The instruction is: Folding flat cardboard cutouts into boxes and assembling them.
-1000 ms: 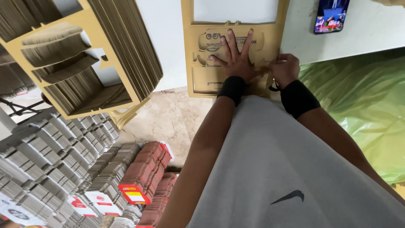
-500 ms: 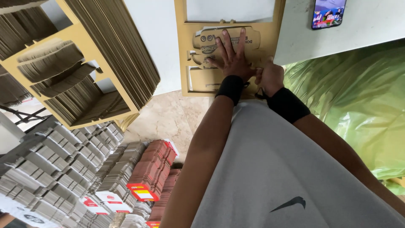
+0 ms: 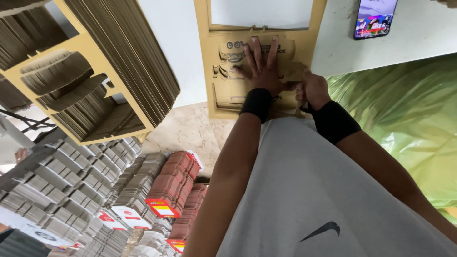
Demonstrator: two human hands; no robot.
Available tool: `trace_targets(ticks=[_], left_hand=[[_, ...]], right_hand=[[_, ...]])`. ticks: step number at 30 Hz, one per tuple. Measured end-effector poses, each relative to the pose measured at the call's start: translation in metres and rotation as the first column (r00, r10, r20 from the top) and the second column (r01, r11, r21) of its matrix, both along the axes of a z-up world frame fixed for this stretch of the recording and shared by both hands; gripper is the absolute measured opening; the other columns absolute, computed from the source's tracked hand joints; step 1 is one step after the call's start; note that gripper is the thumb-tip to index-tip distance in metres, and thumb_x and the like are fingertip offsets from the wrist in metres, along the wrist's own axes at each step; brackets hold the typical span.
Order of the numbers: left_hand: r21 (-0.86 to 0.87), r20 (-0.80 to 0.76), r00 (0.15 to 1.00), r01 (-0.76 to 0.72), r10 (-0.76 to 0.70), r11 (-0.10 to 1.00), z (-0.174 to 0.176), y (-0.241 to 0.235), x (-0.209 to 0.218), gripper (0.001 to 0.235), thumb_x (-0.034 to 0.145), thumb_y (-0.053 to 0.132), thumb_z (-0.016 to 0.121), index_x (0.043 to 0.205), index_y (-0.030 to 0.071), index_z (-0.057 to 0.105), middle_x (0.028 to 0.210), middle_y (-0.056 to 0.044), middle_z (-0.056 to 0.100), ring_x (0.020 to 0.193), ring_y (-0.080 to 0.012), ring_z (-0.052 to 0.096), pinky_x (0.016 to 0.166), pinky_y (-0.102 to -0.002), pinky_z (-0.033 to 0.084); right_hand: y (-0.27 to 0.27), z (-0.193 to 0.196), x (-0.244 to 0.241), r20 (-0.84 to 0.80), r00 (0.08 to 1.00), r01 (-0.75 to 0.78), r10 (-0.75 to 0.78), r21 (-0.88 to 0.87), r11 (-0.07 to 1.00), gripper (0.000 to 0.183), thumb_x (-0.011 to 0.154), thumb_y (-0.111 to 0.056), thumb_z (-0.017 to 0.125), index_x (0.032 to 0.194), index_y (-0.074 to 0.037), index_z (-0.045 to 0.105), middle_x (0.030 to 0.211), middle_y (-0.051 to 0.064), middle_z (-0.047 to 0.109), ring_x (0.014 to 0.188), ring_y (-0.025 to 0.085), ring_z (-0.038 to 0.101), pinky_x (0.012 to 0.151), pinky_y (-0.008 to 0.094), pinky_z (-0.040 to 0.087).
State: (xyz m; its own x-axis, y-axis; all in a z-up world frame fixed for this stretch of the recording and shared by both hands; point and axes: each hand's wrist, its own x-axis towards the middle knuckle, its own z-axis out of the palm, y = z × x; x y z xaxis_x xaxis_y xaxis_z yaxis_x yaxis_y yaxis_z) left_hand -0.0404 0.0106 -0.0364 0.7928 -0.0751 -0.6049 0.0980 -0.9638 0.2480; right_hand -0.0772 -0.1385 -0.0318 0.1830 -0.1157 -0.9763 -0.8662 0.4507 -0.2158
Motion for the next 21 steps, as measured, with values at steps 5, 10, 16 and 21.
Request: trace_targets(ticks=[5,10,16,21], left_hand=[[-0.239,-0.128,0.977,-0.198,0.171,0.951,0.007,0.014,0.013,0.130,0.075,0.036,0.097,0.164,0.043,0.003,0.173,-0.009,-0.027,0.159,-0.0399,-0.026,0.107,-0.087,-0.013],[-0.336,0.077,0.898,-0.386,0.434,0.859,0.010,0.004,0.009,0.132,0.069,0.056,0.088,0.165,0.035,0.000,0.176,-0.014,-0.019,0.162,-0.0445,-0.020,0.113,-0.082,-0.010],[-0.090,-0.048,0.903,-0.430,0.428,0.898,0.023,-0.012,0.020,0.156,0.059,0.066,0.098,0.163,0.032,-0.013,0.172,-0.013,-0.029,0.159,-0.0373,-0.027,0.113,-0.081,-0.011],[0.008,-0.172,0.875,-0.458,0.452,0.889,0.039,-0.021,0.044,0.155,0.060,0.060,0.098,0.162,0.034,-0.016,0.170,-0.009,-0.033,0.159,-0.0317,-0.029,0.114,-0.078,-0.014]], right_hand=[[0.008,0.015,0.006,-0.037,0.999,-0.007,0.004,-0.083,0.997,0.040,0.107,-0.035,0.055,0.078,-0.010,0.046,0.061,0.012,0.049,0.047,0.018,0.040,0.042,0.029,0.033],[0.015,0.056,0.024,-0.089,0.986,-0.152,0.139,-0.154,0.976,0.043,0.106,-0.036,0.046,0.084,-0.001,0.059,0.064,0.012,0.058,0.046,0.019,0.046,0.044,0.031,0.038],[0.017,0.043,0.015,-0.095,0.995,-0.024,0.010,-0.149,0.989,0.045,0.106,-0.034,0.040,0.074,-0.005,0.053,0.061,0.012,0.053,0.046,0.021,0.045,0.042,0.033,0.036],[0.004,0.016,0.026,-0.200,0.975,0.084,-0.095,-0.061,0.995,0.037,0.104,-0.037,0.057,0.080,-0.012,0.044,0.058,0.004,0.031,0.045,0.016,0.027,0.039,0.031,0.020]])
